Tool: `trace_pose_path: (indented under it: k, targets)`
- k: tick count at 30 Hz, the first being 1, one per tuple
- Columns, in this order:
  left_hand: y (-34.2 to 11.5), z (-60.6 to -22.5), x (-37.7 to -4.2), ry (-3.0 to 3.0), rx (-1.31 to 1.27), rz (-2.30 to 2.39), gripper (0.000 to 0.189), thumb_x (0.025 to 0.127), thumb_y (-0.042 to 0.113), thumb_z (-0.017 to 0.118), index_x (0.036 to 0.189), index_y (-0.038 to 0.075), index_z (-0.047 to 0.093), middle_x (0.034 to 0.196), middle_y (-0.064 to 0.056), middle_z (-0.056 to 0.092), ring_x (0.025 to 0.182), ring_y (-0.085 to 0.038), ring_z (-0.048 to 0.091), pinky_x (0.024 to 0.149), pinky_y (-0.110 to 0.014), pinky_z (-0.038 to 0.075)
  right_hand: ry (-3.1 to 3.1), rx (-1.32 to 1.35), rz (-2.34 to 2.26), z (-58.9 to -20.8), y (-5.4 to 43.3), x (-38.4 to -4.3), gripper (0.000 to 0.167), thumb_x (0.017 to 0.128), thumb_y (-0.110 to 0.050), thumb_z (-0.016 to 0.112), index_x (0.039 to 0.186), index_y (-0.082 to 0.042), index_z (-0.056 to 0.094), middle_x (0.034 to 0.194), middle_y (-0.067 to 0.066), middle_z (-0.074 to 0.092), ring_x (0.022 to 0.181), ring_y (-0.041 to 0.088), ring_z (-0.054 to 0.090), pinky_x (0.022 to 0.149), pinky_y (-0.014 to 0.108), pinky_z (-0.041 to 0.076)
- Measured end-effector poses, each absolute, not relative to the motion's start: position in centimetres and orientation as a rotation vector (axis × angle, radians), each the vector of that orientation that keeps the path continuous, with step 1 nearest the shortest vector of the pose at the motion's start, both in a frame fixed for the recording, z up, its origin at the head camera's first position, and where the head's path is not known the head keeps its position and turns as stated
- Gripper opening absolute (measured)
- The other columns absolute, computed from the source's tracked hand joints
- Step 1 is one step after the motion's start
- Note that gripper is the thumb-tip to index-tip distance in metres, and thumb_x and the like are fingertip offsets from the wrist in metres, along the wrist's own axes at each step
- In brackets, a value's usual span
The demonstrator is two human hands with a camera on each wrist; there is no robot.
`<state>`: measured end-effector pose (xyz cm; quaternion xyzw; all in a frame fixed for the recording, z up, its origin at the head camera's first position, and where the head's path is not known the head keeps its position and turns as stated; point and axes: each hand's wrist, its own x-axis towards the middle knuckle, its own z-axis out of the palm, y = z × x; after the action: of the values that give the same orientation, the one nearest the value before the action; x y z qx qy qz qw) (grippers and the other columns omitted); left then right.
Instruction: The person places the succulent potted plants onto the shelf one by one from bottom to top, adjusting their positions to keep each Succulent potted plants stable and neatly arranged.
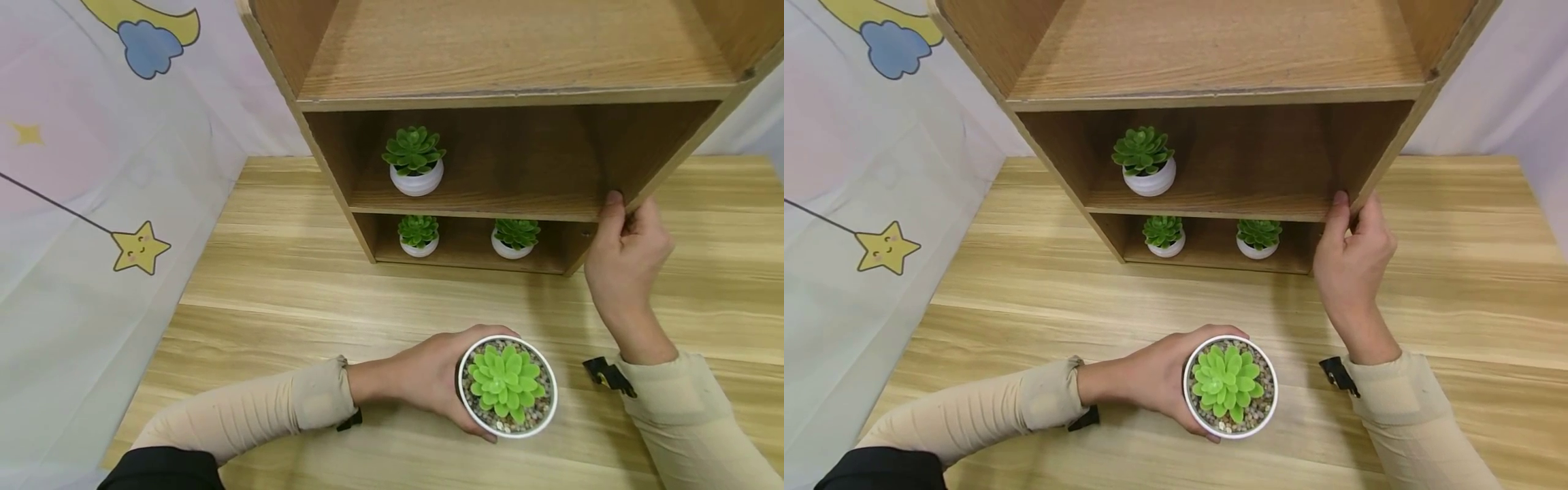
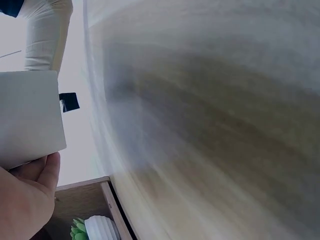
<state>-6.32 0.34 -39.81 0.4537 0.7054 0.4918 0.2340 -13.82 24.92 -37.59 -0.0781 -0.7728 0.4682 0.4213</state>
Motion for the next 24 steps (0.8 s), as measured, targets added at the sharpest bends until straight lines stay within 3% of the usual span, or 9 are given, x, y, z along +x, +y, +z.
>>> trace_pose_path:
  k: [6, 12, 24]
  targets:
    - [0.29, -39.16, -6.41, 1.961, 1.18, 1.354, 0.112, 0.052, 0.011, 0.099, 0.144, 0.011, 0.037, 0.132, -0.003, 0.057, 0.119, -0.005, 0.051, 0.102, -0.022, 0.038, -1.945, -0.195, 1.177, -37.59, 24.94, -13.72, 0.026, 0.1, -0.011, 0.051, 0.093, 0.011, 0.064, 0.071, -0.013, 0.052, 0.062, 0.004, 0.047, 0.055, 0.017, 0.032]
    - [0.37, -39.43, -6.84, 1.996, 1.167, 1.346, 0.113, 0.052, 0.019, 0.1, 0.145, 0.017, 0.037, 0.132, 0.004, 0.056, 0.119, -0.004, 0.051, 0.101, -0.022, 0.039, -1.948, -0.206, 1.17, -37.48, 25.02, -13.81, 0.025, 0.1, -0.011, 0.051, 0.089, 0.008, 0.063, 0.069, -0.012, 0.051, 0.061, 0.004, 0.046, 0.054, 0.017, 0.031]
    - [0.32, -39.26, -7.09, 2.051, 1.164, 1.4, 0.113, 0.052, 0.02, 0.1, 0.145, 0.017, 0.037, 0.132, 0.004, 0.057, 0.118, -0.005, 0.052, 0.101, -0.023, 0.04, -1.956, -0.191, 1.16, -37.75, 24.98, -13.56, 0.026, 0.1, -0.011, 0.052, 0.091, 0.009, 0.064, 0.065, -0.007, 0.049, 0.056, 0.005, 0.042, 0.05, 0.017, 0.028]
